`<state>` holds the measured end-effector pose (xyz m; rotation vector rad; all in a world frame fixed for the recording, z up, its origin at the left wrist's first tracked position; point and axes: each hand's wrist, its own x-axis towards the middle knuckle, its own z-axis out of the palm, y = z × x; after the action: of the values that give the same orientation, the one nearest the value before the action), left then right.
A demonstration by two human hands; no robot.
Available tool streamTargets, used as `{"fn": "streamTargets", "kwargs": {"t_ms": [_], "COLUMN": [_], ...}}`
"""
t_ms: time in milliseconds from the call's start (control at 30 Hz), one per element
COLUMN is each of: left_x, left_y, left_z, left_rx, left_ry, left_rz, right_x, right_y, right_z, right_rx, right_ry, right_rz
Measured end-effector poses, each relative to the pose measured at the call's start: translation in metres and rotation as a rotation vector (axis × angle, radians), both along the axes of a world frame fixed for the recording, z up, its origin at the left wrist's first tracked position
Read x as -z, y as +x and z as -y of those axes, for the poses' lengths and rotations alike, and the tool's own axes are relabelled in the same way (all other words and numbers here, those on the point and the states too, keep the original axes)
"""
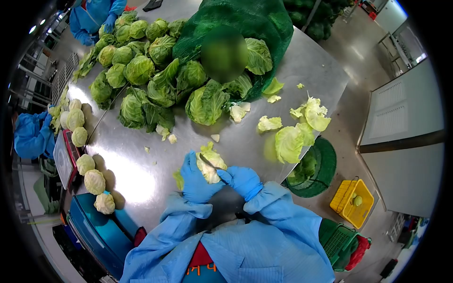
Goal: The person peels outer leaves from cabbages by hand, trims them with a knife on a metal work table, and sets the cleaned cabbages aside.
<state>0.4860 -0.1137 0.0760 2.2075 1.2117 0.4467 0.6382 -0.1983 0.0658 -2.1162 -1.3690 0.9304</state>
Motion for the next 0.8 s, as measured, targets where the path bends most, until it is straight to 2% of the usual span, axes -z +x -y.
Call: {"fn": "streamTargets", "kwargs": {"t_ms": [133, 233, 333, 400, 433, 467, 567, 667, 700, 767, 800], "left_x": [-0.002, -0.005, -0.011, -0.019, -0.016, -0.011, -0.005, -0.006, -0.006, 0.016, 0.027], "left_y": [0.017, 0.025, 0.028, 0.027, 0.025, 0.020, 0.011, 0.003, 0.001, -0.017, -0.029], "left_z": [0.006, 0.008, 0.012, 0.018, 0.016, 0.016, 0.015, 0.012, 0.010, 0.002, -0.002], "left_rx": [-0.052, -0.081, -0.071, -0.037, -0.032, -0.027, -0.024, -0.013, -0.002, 0.080, 0.118], "left_ry": [0.037, 0.020, -0.001, 0.013, 0.037, 0.053, 0.050, 0.061, 0.069, 0.036, 0.019], "left_rz": [-0.082, -0.140, -0.191, -0.245, -0.187, -0.136, -0.050, -0.048, -0.055, 0.184, 0.302], "right_x": [-0.015, 0.002, 0.004, 0.016, 0.022, 0.025, -0.001, -0.002, 0.008, 0.035, 0.034], "right_y": [0.003, 0.008, 0.013, 0.024, 0.028, 0.026, 0.003, -0.009, -0.003, 0.014, 0.016], "right_z": [-0.009, -0.010, -0.010, -0.006, -0.006, -0.003, -0.006, -0.031, -0.034, -0.036, -0.037], "right_rx": [0.064, 0.009, 0.128, 0.120, 0.113, 0.143, 0.286, 0.478, 0.381, 0.185, 0.263], "right_ry": [-0.109, -0.104, -0.020, 0.092, 0.150, 0.165, 0.041, 0.626, 0.543, 0.377, 0.353], "right_rz": [-0.084, 0.029, 0.292, 0.269, 0.255, 0.124, 0.059, -0.119, -0.198, -0.348, -0.448]}}
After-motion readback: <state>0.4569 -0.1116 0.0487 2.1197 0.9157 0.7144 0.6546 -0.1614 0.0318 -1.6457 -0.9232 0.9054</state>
